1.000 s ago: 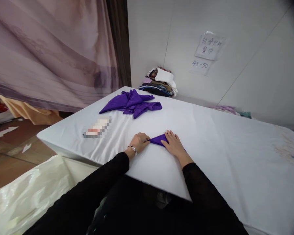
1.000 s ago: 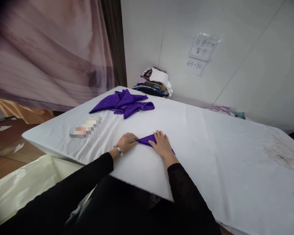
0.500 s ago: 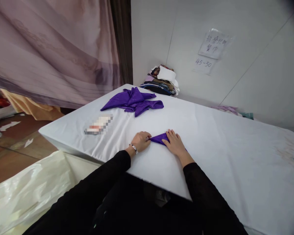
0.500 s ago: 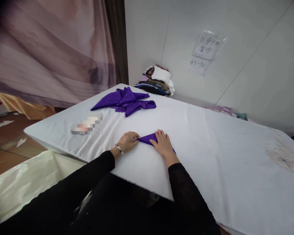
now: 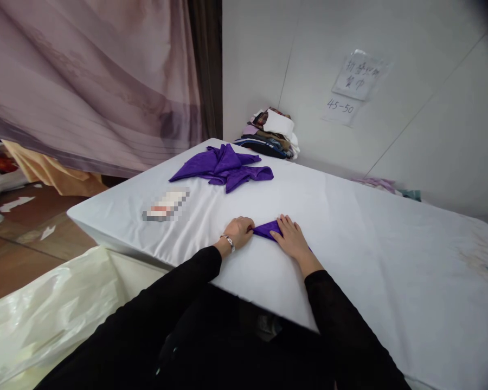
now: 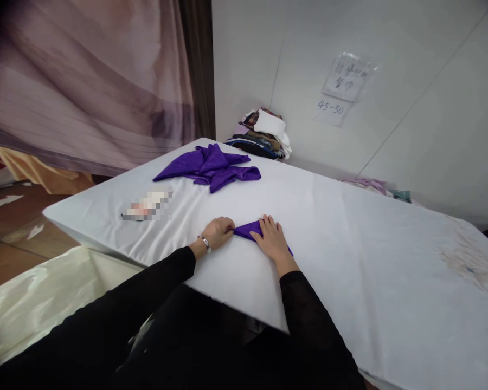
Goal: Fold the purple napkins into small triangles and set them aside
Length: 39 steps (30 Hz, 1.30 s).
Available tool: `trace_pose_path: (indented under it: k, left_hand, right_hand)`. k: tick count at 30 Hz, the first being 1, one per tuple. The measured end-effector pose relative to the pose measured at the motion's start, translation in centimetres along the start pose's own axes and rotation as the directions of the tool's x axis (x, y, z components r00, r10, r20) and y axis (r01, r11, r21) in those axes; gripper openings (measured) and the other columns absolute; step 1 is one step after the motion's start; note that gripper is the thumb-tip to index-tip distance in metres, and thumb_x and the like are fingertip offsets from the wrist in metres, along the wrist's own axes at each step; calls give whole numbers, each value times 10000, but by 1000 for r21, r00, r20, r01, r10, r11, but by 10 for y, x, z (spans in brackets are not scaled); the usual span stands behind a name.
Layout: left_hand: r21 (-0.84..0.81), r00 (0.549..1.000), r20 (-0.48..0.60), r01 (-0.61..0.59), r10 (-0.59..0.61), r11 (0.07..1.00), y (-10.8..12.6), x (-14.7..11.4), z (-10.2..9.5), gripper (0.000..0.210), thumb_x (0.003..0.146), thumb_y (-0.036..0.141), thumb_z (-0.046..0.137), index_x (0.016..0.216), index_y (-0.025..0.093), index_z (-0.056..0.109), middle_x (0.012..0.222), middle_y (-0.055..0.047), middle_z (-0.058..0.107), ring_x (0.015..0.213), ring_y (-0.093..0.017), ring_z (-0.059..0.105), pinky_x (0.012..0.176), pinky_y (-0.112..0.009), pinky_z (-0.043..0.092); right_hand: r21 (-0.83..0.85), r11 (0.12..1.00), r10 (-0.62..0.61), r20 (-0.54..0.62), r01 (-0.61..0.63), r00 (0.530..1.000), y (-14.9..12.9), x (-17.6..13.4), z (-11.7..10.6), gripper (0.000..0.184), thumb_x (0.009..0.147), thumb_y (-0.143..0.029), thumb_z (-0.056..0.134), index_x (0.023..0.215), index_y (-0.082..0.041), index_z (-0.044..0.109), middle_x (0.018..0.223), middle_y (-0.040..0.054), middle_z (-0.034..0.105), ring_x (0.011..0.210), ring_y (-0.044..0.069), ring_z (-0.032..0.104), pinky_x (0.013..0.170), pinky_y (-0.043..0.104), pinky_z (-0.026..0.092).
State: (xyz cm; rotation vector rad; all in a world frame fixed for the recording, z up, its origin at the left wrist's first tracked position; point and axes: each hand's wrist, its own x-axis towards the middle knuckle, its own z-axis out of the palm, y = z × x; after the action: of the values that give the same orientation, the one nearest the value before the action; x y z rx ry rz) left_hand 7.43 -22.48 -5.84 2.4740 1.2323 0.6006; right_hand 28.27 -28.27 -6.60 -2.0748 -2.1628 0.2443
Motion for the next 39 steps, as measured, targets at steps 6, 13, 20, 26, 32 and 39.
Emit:
trace_pose_path:
  k: [6, 13, 20, 26, 32, 39]
  left_hand:
    - [-7, 1000, -19, -7, 7, 1000, 0, -1, 0, 115, 707, 126, 513, 745, 208, 585, 719, 7, 619, 727, -161, 558, 731, -299, 424]
    - [5, 1000, -3, -5, 5, 1000, 0, -5, -3, 138, 704, 110, 496, 744, 210, 581, 734, 4, 629, 745, -170, 558, 746, -311, 419]
    - [73, 1000, 1, -23, 23, 997, 0, -8, -5, 145, 695, 98, 493, 744, 203, 581, 759, -10, 638, 769, -182, 553, 741, -321, 411]
    - [10, 1000, -15, 16, -16, 1000, -4, -12, -7, 146, 684, 103, 493, 734, 202, 588, 748, -10, 634, 760, -176, 562, 757, -318, 429]
    - [-121, 998, -23, 60, -63, 991, -8, -11, -4, 160, 689, 240, 587, 844, 208, 613, 819, -6, 637, 775, -165, 580, 754, -299, 458]
    - [-72, 999, 22, -32, 33, 997, -1, 2, 1, 107, 704, 178, 559, 798, 208, 603, 778, 2, 628, 757, -161, 578, 733, -287, 453]
  right_hand:
    - [-6, 1000, 2, -6, -2, 1000, 0, 1, 1, 732, 882, -619, 155, 1430, -141, 236, 1513, 79, 160, 1391, 215, 71, 1095, 416, 94]
    - [2, 1000, 4, -10, -4, 1000, 2, 1, 3, 716, 882, -616, 169, 1431, -160, 234, 1512, 72, 169, 1390, 215, 77, 1095, 414, 89]
    - [22, 1000, -3, -13, 3, 1000, 3, 2, 3, 712, 883, -618, 171, 1431, -168, 234, 1513, 67, 167, 1391, 210, 74, 1092, 409, 86]
    - [23, 1000, -4, -11, 4, 1000, 3, 2, 2, 709, 886, -611, 174, 1427, -158, 245, 1510, 70, 176, 1390, 207, 77, 1093, 409, 91]
    - [19, 1000, -8, -18, 8, 1000, 2, 1, 2, 703, 888, -607, 175, 1428, -162, 244, 1508, 71, 185, 1390, 211, 81, 1092, 418, 101]
    - [4, 1000, -5, -12, 5, 1000, 1, 1, 1, 701, 889, -605, 174, 1428, -161, 240, 1510, 70, 177, 1391, 207, 74, 1092, 421, 105]
